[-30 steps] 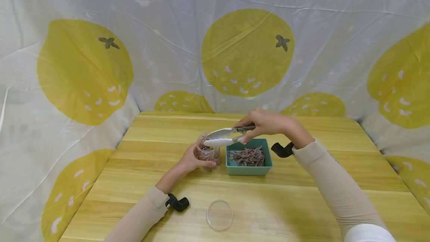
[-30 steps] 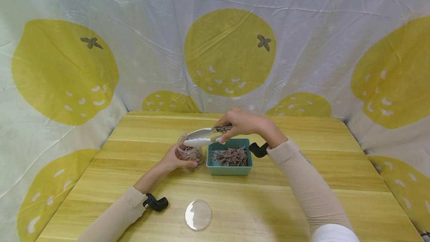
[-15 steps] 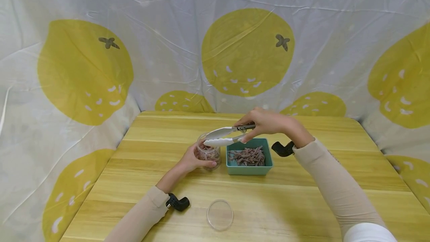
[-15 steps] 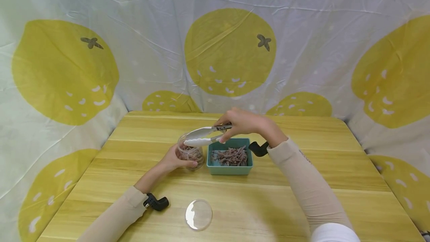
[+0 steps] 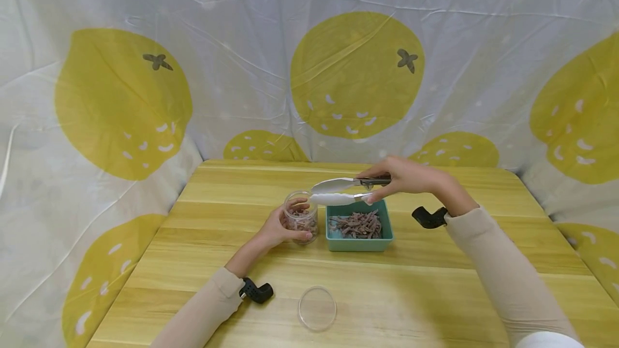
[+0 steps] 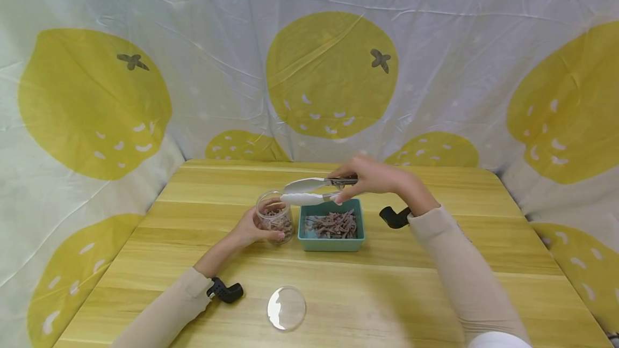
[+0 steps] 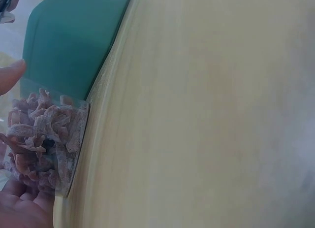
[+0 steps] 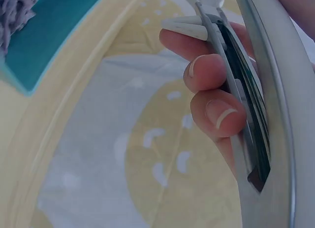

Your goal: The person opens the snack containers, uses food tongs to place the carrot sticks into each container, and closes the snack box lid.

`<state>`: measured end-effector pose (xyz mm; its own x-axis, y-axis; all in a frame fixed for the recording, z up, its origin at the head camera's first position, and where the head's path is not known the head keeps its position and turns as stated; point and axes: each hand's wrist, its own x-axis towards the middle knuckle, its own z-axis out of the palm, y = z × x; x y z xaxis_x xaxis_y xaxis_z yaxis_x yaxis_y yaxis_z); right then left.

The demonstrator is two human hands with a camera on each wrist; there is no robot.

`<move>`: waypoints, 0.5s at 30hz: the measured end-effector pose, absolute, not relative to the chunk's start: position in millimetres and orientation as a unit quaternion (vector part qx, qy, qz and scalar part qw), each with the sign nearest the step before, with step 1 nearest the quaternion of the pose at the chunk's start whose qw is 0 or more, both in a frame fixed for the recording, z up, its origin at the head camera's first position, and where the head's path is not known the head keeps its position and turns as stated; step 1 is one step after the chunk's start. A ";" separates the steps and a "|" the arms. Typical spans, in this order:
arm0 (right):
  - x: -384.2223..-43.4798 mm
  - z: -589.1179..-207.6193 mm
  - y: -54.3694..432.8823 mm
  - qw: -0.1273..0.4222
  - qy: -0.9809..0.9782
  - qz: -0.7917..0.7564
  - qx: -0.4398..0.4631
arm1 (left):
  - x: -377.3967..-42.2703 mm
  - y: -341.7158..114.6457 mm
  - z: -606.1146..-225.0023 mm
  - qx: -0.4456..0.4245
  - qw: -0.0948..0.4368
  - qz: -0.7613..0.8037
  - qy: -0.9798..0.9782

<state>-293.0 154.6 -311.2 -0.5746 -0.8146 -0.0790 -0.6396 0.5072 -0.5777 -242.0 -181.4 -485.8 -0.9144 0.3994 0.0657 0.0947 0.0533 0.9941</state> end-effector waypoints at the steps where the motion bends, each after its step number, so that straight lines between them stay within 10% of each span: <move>1: -293.1 -312.4 158.6 0.173 0.853 -0.253 -0.424 | -242.1 -181.4 -485.7 0.173 0.114 0.666 0.717; 15: -288.6 -327.4 192.2 0.178 0.872 -0.207 -0.406 | -241.7 -181.8 -485.8 0.171 0.112 0.658 0.724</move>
<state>-288.6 192.2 -327.4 -0.6065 -0.7824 -0.1418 -0.6349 0.5839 -0.5059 -241.7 -181.8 -485.8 -0.9161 0.3960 0.0630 0.1003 0.0743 0.9922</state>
